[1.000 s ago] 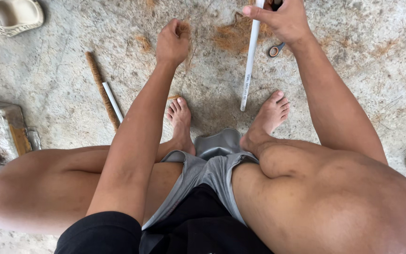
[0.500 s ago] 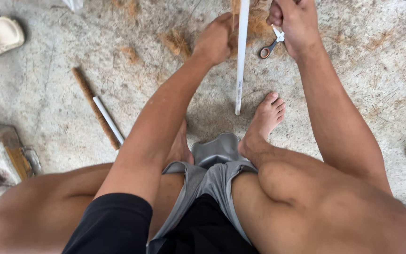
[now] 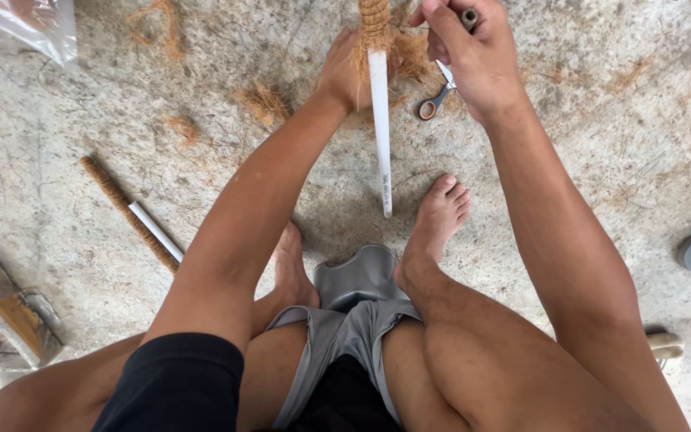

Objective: The person sits on the floor and wraps coconut coir around a white plastic broom handle using a thin wire. They repeatedly pull the wire through the coir to secure it, occasionally using a tool to tighten the wrapping and scissors to cut the wire.

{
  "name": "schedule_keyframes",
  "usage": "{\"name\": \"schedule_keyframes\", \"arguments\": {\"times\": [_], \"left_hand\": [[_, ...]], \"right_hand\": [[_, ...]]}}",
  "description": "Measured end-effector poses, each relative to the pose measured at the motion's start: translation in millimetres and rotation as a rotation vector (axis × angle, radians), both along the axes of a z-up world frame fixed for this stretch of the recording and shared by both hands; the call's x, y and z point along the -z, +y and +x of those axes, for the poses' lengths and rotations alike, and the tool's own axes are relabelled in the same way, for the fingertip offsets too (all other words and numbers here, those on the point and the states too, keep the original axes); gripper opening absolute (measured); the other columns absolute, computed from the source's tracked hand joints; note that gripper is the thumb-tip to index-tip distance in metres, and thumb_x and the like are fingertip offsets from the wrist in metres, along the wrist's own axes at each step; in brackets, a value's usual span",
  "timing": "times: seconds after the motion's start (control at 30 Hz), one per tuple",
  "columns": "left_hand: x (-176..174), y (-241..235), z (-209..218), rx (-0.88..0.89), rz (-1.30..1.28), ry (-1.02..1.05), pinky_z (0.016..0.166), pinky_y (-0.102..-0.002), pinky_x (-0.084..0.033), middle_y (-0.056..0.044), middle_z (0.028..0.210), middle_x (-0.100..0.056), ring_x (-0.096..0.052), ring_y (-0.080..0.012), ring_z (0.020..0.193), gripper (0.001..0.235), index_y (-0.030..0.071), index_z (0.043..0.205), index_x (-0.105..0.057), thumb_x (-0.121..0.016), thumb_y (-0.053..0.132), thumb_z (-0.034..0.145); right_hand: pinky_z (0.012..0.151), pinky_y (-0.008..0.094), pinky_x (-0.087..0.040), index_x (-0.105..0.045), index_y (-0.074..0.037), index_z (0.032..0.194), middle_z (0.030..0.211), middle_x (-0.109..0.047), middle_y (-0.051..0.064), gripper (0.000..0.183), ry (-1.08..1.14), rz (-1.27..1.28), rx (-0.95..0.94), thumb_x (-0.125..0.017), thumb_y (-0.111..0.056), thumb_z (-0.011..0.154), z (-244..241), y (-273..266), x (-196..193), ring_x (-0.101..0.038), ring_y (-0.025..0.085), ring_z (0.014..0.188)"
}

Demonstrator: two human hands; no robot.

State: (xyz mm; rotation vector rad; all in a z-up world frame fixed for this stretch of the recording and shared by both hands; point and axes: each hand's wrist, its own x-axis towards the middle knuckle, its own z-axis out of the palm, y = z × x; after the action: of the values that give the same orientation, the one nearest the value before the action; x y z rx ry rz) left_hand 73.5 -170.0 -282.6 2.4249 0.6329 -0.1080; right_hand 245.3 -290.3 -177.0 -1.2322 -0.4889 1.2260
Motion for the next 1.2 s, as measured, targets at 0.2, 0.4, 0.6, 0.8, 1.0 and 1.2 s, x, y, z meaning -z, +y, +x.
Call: {"name": "schedule_keyframes", "arguments": {"times": [0.2, 0.4, 0.6, 0.8, 1.0, 1.2], "left_hand": [[-54, 21, -26, -0.435, -0.532, 0.306, 0.071, -0.034, -0.063, -0.006, 0.093, -0.069, -0.065, -0.0173, 0.074, 0.039, 0.018, 0.133, -0.055, -0.058, 0.017, 0.095], [-57, 49, -86, -0.864, -0.707, -0.292, 0.069, -0.030, -0.054, -0.002, 0.095, -0.071, -0.063, -0.0107, 0.077, 0.029, 0.007, 0.124, -0.062, -0.062, 0.014, 0.096], [-84, 55, -122, -1.154, -1.062, -0.427, 0.090, -0.041, -0.050, -0.006, 0.104, -0.067, -0.061, -0.0183, 0.096, 0.031, 0.002, 0.108, -0.059, -0.060, 0.032, 0.099], [-144, 27, -95, -1.033, -0.924, -0.466, 0.090, -0.042, -0.065, -0.015, 0.110, -0.075, -0.075, -0.0230, 0.099, 0.037, 0.005, 0.116, -0.069, -0.078, 0.025, 0.086], [-173, 3, -78, -0.848, -0.779, -0.485, 0.086, -0.042, -0.064, -0.011, 0.109, -0.079, -0.078, -0.0226, 0.098, 0.031, 0.004, 0.118, -0.066, -0.075, 0.016, 0.091], [-185, -13, -63, -0.699, -0.800, -0.547, 0.093, -0.041, -0.065, -0.012, 0.110, -0.078, -0.078, -0.0220, 0.103, 0.029, 0.003, 0.120, -0.068, -0.073, 0.019, 0.095]], "right_hand": [[0.063, 0.026, -0.036, -0.065, -0.002, 0.104, 0.071, -0.047, -0.006, 0.020, 0.013, 0.001, -0.017, -0.059, -0.015, 0.117, -2, 6, 0, -0.040, 0.006, 0.065], [0.062, 0.027, -0.036, -0.064, -0.002, 0.103, 0.072, -0.046, -0.005, 0.016, 0.032, 0.042, 0.118, -0.061, -0.013, 0.115, -11, -9, 2, -0.039, 0.006, 0.063], [0.061, 0.025, -0.040, -0.059, -0.004, 0.115, 0.081, -0.051, -0.003, 0.019, -0.034, 0.133, 0.134, -0.068, -0.021, 0.118, -26, -8, -10, -0.043, 0.006, 0.064], [0.054, 0.024, -0.040, -0.050, -0.007, 0.126, 0.098, -0.052, 0.003, 0.038, -0.602, 0.383, 0.421, -0.075, -0.030, 0.112, -48, 6, -29, -0.048, 0.008, 0.065], [0.050, 0.023, -0.032, -0.070, -0.006, 0.103, 0.083, -0.061, -0.005, 0.031, -0.596, 0.289, 0.035, -0.077, -0.035, 0.110, -67, 11, -42, -0.047, 0.006, 0.061], [0.058, 0.025, -0.035, -0.075, -0.003, 0.112, 0.077, -0.060, -0.005, 0.032, -0.457, 0.267, -0.040, -0.084, -0.033, 0.105, -62, 8, -58, -0.049, 0.004, 0.068]]}}
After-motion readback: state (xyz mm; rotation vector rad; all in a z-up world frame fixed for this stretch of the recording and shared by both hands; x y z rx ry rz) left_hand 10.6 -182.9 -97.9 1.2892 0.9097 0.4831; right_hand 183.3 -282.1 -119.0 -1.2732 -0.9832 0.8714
